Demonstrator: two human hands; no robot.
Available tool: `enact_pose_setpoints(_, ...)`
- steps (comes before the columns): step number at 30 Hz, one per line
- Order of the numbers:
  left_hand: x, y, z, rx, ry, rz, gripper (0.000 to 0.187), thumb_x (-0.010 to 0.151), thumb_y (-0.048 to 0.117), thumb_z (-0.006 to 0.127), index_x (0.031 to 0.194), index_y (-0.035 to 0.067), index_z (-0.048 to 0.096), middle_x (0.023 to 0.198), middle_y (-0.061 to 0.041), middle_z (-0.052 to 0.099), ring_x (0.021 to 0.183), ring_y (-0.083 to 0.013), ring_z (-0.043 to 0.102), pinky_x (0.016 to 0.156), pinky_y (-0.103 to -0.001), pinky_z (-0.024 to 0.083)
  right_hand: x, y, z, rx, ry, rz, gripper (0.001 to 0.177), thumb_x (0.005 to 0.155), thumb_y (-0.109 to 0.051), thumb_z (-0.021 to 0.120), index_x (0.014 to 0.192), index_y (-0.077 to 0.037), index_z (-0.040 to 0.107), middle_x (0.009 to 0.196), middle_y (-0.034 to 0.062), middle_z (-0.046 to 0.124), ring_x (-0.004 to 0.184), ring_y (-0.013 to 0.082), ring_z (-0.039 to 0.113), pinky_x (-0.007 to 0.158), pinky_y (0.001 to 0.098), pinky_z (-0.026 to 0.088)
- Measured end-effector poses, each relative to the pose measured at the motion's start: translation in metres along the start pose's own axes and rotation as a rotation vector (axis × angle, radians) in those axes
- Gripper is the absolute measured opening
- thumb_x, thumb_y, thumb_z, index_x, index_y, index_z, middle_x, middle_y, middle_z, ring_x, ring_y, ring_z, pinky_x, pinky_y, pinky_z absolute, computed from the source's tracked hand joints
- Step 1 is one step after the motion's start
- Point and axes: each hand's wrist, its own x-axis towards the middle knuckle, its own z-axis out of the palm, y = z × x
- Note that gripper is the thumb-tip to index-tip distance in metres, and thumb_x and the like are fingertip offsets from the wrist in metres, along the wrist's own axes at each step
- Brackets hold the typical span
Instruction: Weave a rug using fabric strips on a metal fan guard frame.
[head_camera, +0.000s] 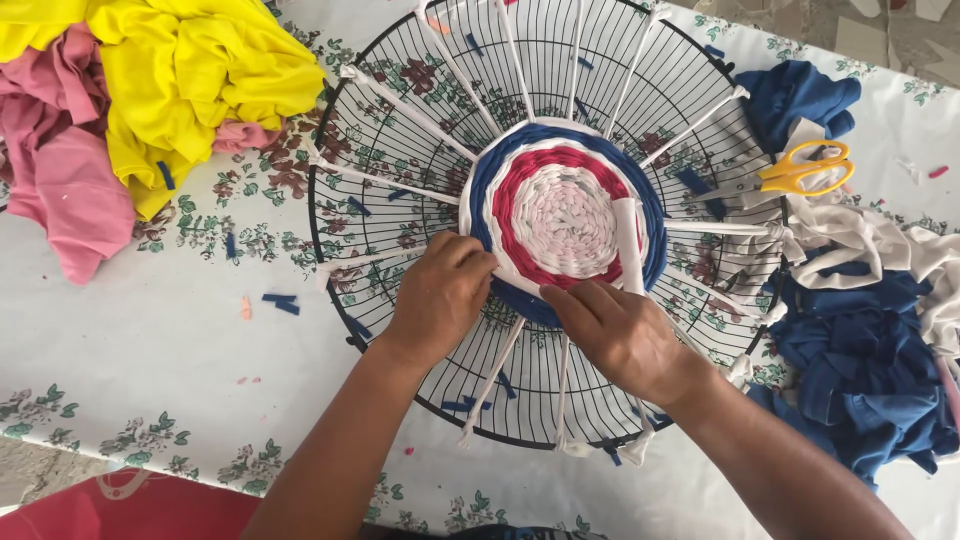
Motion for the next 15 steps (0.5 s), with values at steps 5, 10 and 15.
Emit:
enact_pose_setpoints(5, 0.001, 0.006, -0.008, 0.033, -0.075, 0.021, 0.015, 0.088, 0.003, 0.073, 0.101, 0.01, 0.072, 0.094, -0.007, 0.069, 0.096, -0.0235, 0.068, 0.073, -0.03, 0.061, -0.016, 0.03, -0.002, -0.101, -0.092, 0.014, 0.013, 0.095, -0.021, 0.069, 0.104, -0.014, 0.076, 0.084, 0.0047, 0.065, 0.077, 0.0219, 0.067, 0.071, 0.0364, 0.054)
enact_pose_setpoints(10, -0.002, 0.005, -0.01, -0.021, -0.177, -0.028, 0.025, 0.09, 0.002, 0.069, 0.115, 0.007, 0.069, 0.094, -0.013, 0.072, 0.09, -0.0275, 0.073, 0.068, -0.034, 0.064, -0.023, 0.055, -0.033, 0.041, -0.369, 0.302, 0.027, 0.081, -0.028, 0.071, 0.106, -0.016, 0.077, 0.133, 0.0208, 0.061, 0.132, 0.0463, 0.055, 0.103, 0.0679, 0.047)
enact_pose_setpoints(15, 0.001, 0.014, -0.017, -0.161, -0.164, -0.118, 0.004, 0.082, 0.004, 0.072, 0.085, 0.007, 0.073, 0.089, -0.001, 0.07, 0.077, -0.0224, 0.067, 0.069, -0.036, 0.054, -0.048, 0.078, -0.031, 0.267, -0.502, 0.508, 0.041, 0.077, -0.006, 0.075, 0.117, -0.017, 0.072, 0.147, 0.01, 0.056, 0.112, 0.0275, 0.069, 0.088, 0.0381, 0.06)
